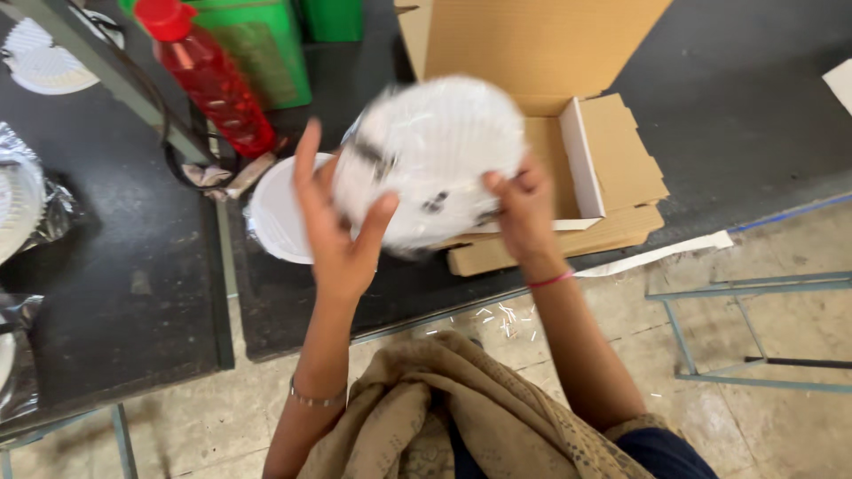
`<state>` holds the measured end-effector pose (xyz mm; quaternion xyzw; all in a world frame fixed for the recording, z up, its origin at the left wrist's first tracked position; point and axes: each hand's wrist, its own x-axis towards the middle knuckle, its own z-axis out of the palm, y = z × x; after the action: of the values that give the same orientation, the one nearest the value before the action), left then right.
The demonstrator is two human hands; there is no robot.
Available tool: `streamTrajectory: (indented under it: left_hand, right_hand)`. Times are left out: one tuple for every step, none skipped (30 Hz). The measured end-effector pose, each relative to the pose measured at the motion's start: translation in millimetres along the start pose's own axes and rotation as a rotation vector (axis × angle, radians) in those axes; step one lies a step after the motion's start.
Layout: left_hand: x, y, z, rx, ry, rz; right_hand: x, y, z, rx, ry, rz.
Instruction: The person folds a cardboard outer box, places a white inner box inside it, and sets a round light fixture into the white box. They close the box, stack the finished boxes on the table, and repeat the packing cycle with another fixture and box.
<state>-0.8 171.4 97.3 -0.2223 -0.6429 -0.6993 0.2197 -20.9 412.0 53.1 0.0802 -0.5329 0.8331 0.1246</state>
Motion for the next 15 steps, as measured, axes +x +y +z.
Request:
streamTrajectory:
  left_hand:
    - [13, -7, 14, 0.087, -0.028, 0.023]
    - [21, -17, 27, 0.177, -0.048, 0.047]
    - [28, -24, 38, 0.118, -0.033, -0.017]
    - [34, -34, 50, 0.060, -0.020, -0.073]
    - [38, -45, 61, -0.002, -0.008, -0.130]
    - [38, -54, 69, -0.019, 0.016, -0.171]
    - [36, -64, 78, -0.035, 0.039, -0.211]
    - [36, -73, 85, -0.054, 0.060, -0.249]
    - [34, -81, 91, -0.020, 0.075, -0.257]
    - [33, -88, 95, 0.012, 0.088, -0.263]
    - [34, -95, 100, 0.044, 0.100, -0.265]
    - [34, -100, 104, 0.059, 0.115, -0.257]
    - [35, -104, 106, 0.077, 0.131, -0.252]
    - [36, -108, 108, 0.097, 0.148, -0.241]
    - [38, -111, 108, 0.136, 0.167, -0.230]
  right_hand:
    - [5, -13, -15, -0.045, 0.104, -0.037]
    - [7, -23, -32, -0.091, 0.198, -0.074]
    - [9, -31, -42, -0.153, 0.288, -0.116]
    - [12, -37, -53, -0.210, 0.376, -0.166]
    - [18, -41, -64, -0.273, 0.407, -0.205]
    - [23, -41, -70, -0.338, 0.440, -0.237]
    - [27, -37, -76, -0.401, 0.473, -0.271]
    - [33, -32, -79, -0.412, 0.468, -0.265]
    - [37, -25, -82, -0.426, 0.464, -0.250]
    - [40, -19, -86, -0.439, 0.461, -0.239]
    - [42, -13, -90, -0.419, 0.391, -0.214]
    - [41, -8, -95, -0.400, 0.321, -0.181]
    - [39, -4, -101, -0.378, 0.250, -0.146]
    - [38, -5, -112, -0.615, 0.243, -0.114]
    - [37, -14, -129, -0.852, 0.228, -0.083]
